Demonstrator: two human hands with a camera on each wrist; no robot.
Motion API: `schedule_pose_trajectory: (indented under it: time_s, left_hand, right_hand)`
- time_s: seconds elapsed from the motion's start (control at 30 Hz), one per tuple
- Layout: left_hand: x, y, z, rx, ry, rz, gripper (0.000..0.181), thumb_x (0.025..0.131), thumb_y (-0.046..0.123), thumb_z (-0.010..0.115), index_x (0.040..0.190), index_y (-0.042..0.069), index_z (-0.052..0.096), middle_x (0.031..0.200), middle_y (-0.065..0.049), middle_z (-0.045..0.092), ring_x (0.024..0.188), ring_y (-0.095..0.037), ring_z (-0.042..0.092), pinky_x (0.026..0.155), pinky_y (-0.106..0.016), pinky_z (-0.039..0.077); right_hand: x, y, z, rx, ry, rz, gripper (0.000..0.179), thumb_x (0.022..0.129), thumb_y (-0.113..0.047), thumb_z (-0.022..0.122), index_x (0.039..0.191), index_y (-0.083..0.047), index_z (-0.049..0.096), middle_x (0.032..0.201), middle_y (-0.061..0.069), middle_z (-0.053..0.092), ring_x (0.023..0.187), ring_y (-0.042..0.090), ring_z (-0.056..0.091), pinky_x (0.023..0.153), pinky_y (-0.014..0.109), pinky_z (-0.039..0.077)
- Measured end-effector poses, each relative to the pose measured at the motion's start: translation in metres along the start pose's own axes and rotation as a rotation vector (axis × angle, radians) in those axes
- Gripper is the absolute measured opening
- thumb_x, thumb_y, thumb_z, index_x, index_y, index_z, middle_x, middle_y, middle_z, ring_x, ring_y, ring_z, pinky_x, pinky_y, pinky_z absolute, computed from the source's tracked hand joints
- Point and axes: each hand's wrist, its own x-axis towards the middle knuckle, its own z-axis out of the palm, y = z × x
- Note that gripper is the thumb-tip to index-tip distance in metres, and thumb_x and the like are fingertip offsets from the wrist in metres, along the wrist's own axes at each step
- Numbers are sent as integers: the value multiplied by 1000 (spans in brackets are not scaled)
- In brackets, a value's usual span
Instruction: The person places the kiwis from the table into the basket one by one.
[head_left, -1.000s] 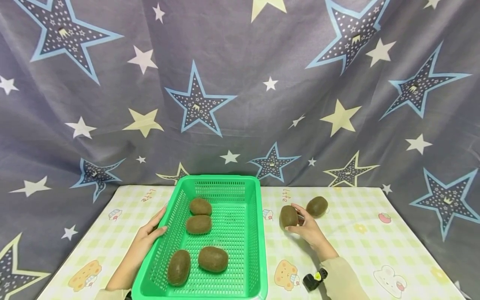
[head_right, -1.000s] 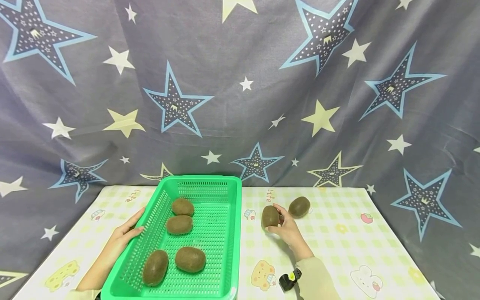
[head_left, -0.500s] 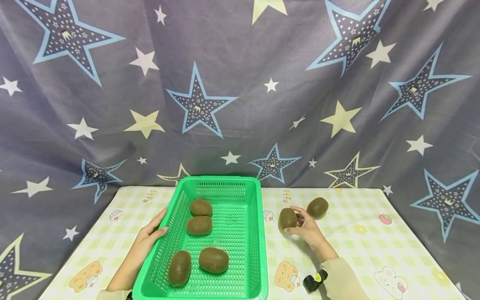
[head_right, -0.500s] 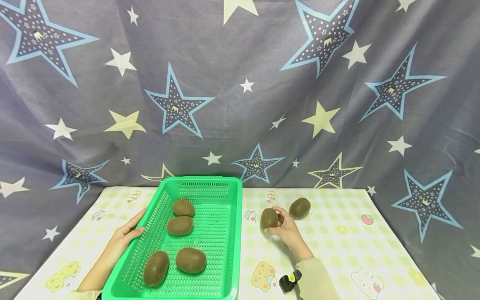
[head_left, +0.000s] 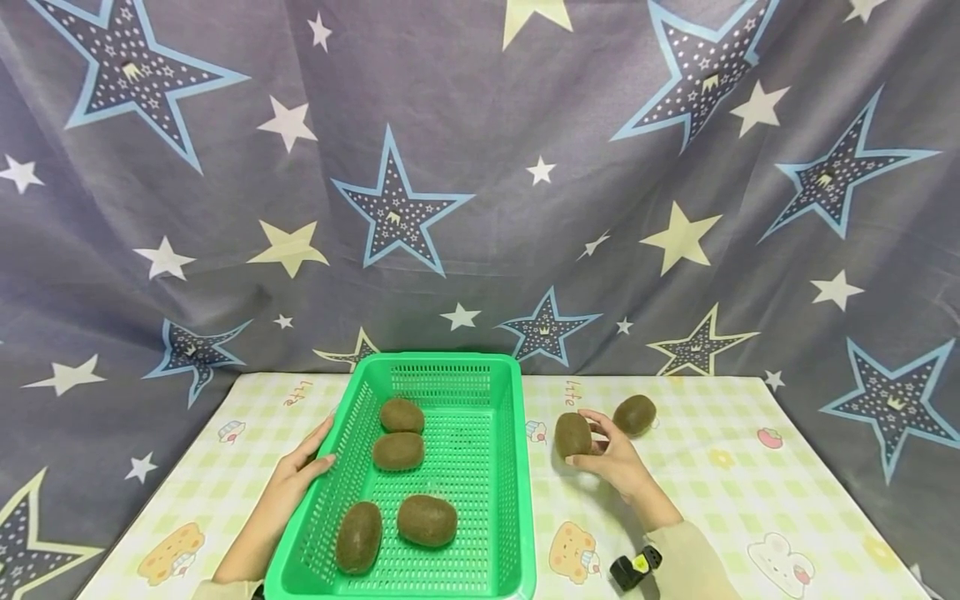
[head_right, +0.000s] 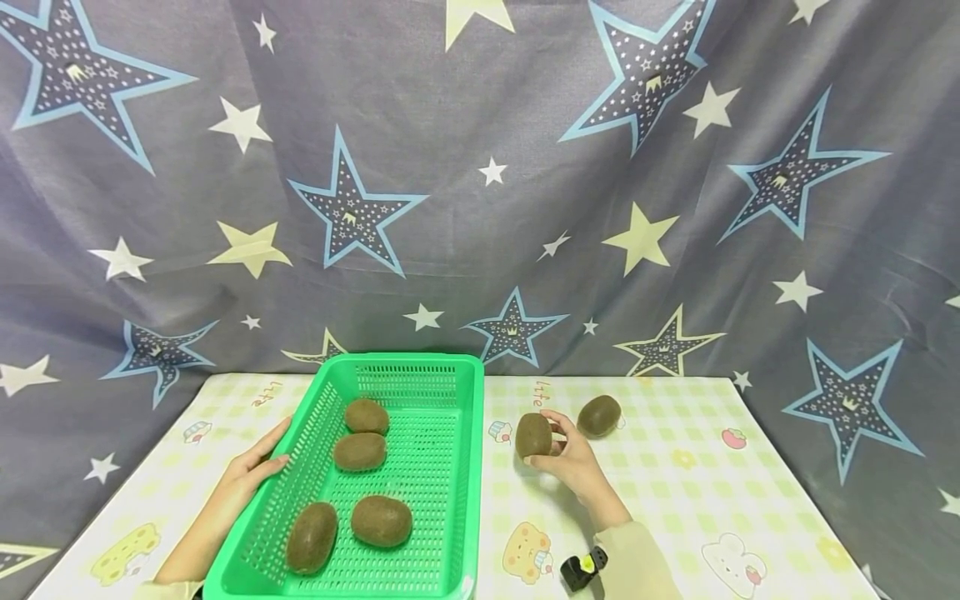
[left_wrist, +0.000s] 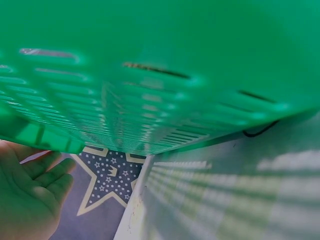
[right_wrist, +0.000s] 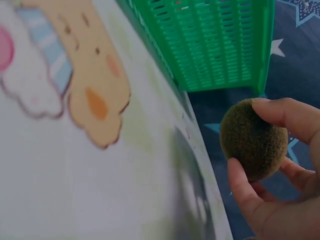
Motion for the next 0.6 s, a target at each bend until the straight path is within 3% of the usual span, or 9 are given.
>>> schedule_pose_trajectory:
  time_s: [0.27,0.6]
  left_hand:
    - [0,0,0,-4,-2,-27,56,97,16,50,148,4,29,154,-21,17,122,16,24,90,-3,30]
    - [0,0,1,-5,5,0,55,98,14,49,148,3,28,153,-23,17,120,17,26,88,-4,34]
  right_hand:
    - [-9,-16,5,-6,-28,-31,76,69,0,77,137,-11,45,135,25,43,103,32,52,78,32,47]
    - [-19,-42,12,36,-83,-115,78,71,-1,76,140,-8,41,134,25,43,101,26,52,77,30,49]
